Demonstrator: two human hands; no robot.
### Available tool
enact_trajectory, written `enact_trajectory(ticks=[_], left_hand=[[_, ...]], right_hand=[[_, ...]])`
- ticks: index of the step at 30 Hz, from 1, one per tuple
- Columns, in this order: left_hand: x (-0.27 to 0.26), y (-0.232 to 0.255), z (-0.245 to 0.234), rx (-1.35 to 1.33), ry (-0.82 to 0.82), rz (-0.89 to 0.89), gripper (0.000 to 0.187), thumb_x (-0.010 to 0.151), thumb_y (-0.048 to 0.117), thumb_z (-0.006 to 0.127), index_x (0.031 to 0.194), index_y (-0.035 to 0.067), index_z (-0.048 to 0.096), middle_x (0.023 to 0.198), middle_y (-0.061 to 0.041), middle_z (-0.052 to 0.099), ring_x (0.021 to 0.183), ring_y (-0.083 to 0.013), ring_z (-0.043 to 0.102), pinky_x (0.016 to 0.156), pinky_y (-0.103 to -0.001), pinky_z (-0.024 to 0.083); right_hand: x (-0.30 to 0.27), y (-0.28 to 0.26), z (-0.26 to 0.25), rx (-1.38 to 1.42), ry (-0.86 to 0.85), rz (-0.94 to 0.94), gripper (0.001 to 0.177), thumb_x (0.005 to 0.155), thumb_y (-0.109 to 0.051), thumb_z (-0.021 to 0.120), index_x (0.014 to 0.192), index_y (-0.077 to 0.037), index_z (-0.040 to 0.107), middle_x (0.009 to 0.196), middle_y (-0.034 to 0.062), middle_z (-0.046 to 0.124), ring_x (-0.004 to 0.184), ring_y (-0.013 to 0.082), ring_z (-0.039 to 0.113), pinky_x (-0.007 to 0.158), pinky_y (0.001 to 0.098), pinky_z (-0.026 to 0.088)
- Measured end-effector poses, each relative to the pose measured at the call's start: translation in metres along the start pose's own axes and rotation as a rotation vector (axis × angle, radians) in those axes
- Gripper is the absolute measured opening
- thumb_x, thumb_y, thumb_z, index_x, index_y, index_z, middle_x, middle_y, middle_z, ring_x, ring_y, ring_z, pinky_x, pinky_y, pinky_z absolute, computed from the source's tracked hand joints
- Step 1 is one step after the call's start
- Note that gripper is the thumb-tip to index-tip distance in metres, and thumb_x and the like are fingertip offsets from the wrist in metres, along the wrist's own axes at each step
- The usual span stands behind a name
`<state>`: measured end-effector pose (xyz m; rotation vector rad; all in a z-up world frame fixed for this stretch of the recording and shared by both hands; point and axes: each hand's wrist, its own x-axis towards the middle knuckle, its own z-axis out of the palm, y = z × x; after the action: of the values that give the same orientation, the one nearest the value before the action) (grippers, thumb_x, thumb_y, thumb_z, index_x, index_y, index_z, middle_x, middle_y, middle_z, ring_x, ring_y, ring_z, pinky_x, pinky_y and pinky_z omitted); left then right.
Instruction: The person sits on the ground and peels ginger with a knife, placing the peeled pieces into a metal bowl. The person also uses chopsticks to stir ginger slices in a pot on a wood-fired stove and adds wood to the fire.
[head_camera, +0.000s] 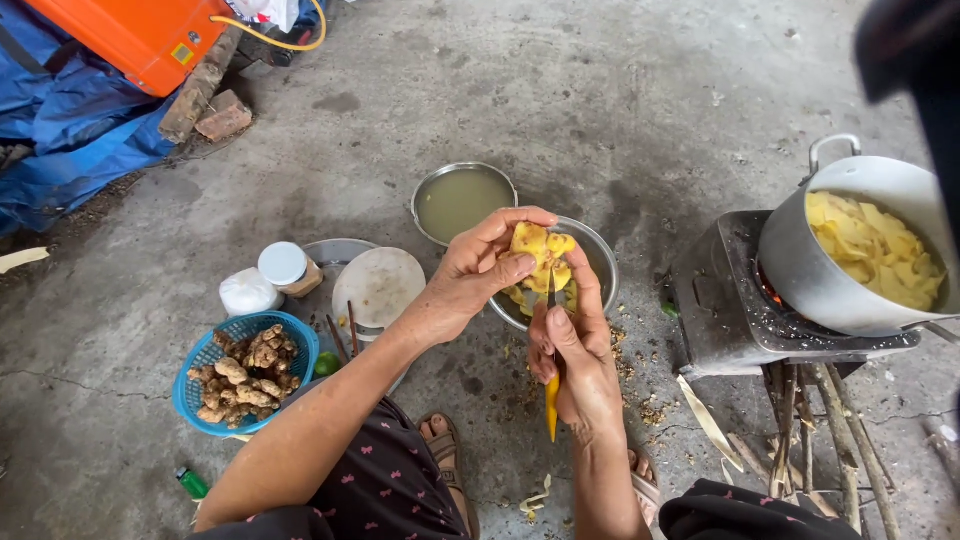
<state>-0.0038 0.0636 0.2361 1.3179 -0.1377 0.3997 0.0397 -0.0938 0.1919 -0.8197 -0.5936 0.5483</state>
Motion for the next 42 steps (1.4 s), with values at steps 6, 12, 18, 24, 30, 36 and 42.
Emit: enact_trajectory(ticks=[6,12,18,24,30,36,42], left_hand=[[0.002,-0.001,0.004,0.033,-0.015,0.014,0.038,0.100,0.009,0.068,0.137,0.004,0.059,0.125,-0.011,0.067,0.113,-0.0112,0.059,0.100,-0.033,0.054],[0.002,-0.011,0.006,0.072,-0.018,0.035,0.036,0.100,0.007,0.066,0.135,0.002,0.059,0.123,-0.012,0.065,0.112,-0.0121,0.057,0.098,-0.031,0.054],[0.001,-0.036,0.012,0.065,0.039,0.080,0.037,0.099,0.005,0.068,0.134,0.002,0.058,0.122,-0.012,0.063,0.110,-0.0125,0.058,0.096,-0.033,0.056],[0.003,-0.044,0.024,0.182,0.116,0.157,0.036,0.094,0.004,0.073,0.128,0.001,0.062,0.120,-0.011,0.063,0.108,-0.0126,0.059,0.092,-0.030,0.057],[0.002,-0.045,0.031,0.211,0.149,0.188,0.038,0.090,0.002,0.077,0.126,0.001,0.063,0.115,-0.011,0.066,0.106,-0.0135,0.062,0.090,-0.030,0.058],[-0.001,-0.045,0.038,0.139,0.173,0.152,0.037,0.094,0.003,0.073,0.128,0.002,0.060,0.115,-0.008,0.061,0.106,-0.0111,0.060,0.092,-0.030,0.057],[0.005,-0.044,0.026,0.161,0.126,0.152,0.036,0.097,0.005,0.070,0.132,0.002,0.060,0.117,-0.008,0.062,0.109,-0.0111,0.061,0.094,-0.029,0.056]], right_hand=[[0.000,0.004,0.002,0.052,0.024,-0.033,0.065,0.101,-0.028,0.056,0.158,-0.014,0.028,0.063,0.0012,0.043,0.037,0.0040,0.037,0.034,0.0204,0.043],[0.000,0.013,-0.010,0.071,0.068,-0.044,0.058,0.101,-0.030,0.057,0.152,-0.013,0.037,0.061,-0.0025,0.044,0.037,0.0031,0.039,0.034,0.0191,0.043],[-0.005,0.006,-0.001,-0.013,0.180,-0.100,0.058,0.102,-0.031,0.055,0.154,-0.011,0.040,0.059,-0.0030,0.043,0.037,0.0031,0.036,0.036,0.0192,0.041],[-0.003,0.023,-0.003,-0.101,0.317,-0.183,0.053,0.104,-0.025,0.054,0.152,-0.004,0.044,0.059,0.0000,0.044,0.039,0.0041,0.038,0.038,0.0203,0.042],[-0.007,0.021,0.000,-0.085,0.381,-0.216,0.047,0.103,-0.021,0.056,0.146,-0.002,0.053,0.058,0.0043,0.046,0.038,0.0071,0.040,0.036,0.0227,0.042],[-0.006,0.022,-0.010,-0.034,0.371,-0.230,0.047,0.105,-0.025,0.053,0.147,-0.004,0.051,0.061,0.0008,0.041,0.041,0.0051,0.036,0.037,0.0207,0.040],[-0.009,0.005,0.008,-0.003,0.256,-0.160,0.057,0.104,-0.026,0.053,0.156,-0.009,0.037,0.062,-0.0026,0.041,0.040,0.0028,0.037,0.036,0.0188,0.041]])
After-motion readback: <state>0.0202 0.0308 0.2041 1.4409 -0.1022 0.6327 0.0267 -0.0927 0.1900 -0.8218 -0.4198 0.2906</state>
